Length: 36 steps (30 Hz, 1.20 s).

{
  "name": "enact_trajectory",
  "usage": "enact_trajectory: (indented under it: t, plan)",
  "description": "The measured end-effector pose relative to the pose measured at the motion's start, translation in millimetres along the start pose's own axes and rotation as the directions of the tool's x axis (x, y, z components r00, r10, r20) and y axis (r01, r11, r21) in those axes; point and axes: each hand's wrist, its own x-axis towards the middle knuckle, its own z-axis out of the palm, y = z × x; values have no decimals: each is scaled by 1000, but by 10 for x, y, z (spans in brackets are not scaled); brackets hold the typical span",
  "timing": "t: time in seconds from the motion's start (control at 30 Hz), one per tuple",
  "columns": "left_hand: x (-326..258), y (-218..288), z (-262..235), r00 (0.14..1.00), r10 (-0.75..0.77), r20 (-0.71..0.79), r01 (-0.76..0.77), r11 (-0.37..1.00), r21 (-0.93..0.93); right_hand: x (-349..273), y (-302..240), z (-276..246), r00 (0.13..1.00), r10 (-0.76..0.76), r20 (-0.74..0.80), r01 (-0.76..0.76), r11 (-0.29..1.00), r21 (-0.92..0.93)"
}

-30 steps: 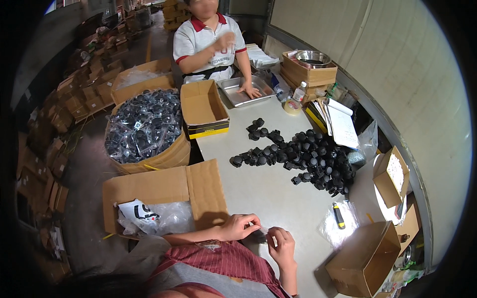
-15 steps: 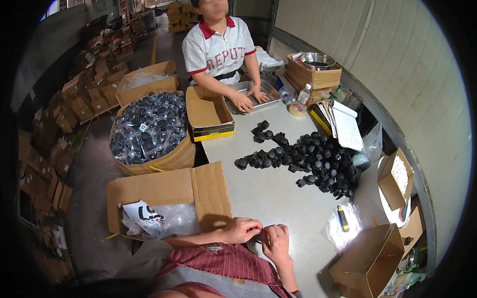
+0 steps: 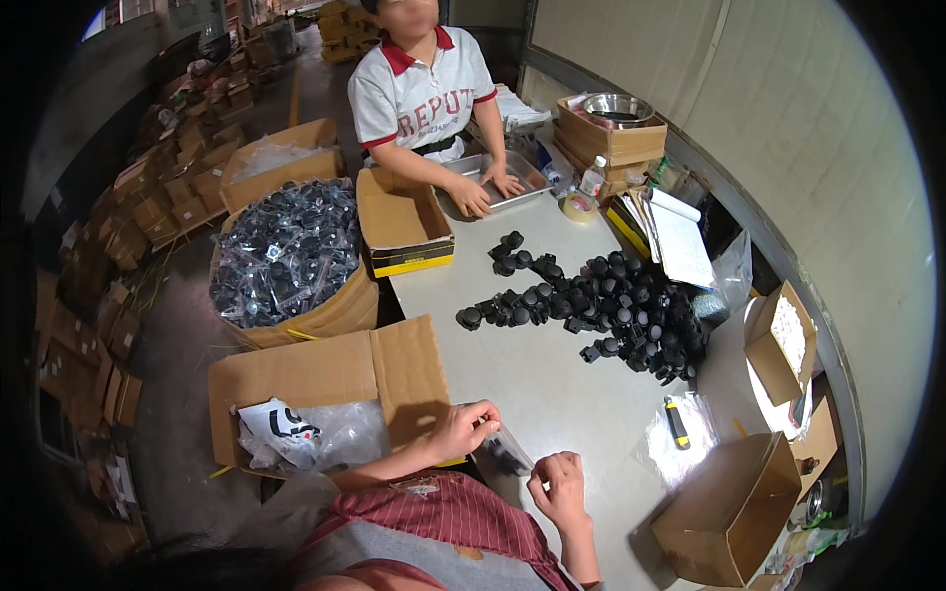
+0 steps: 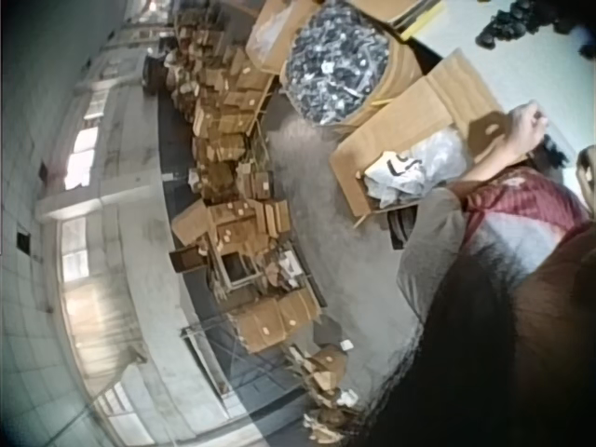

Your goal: Packaging small black plastic caps into individual plastic bags at a factory workstation.

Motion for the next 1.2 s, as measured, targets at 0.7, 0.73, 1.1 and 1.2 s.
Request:
enact_trajectory:
  t: [0.7, 0.73, 1.1, 1.2]
  plan:
    - [-57, 466, 89, 956, 156, 250, -154, 988, -30, 204, -175, 41, 996, -91, -18, 91, 995, 38]
    - [-43, 430, 78, 964, 127, 235, -121, 992, -40, 220, -115, 85, 996, -89, -15, 89, 996, 21]
    - [-85, 139, -33, 994, -66, 90, 77, 990, -122, 111, 3, 161, 994, -105, 15, 105, 994, -1]
    - [-71, 66, -66, 991, -114, 71, 121, 987, -106, 44, -9, 135, 1000, -21, 21, 21, 1000, 18]
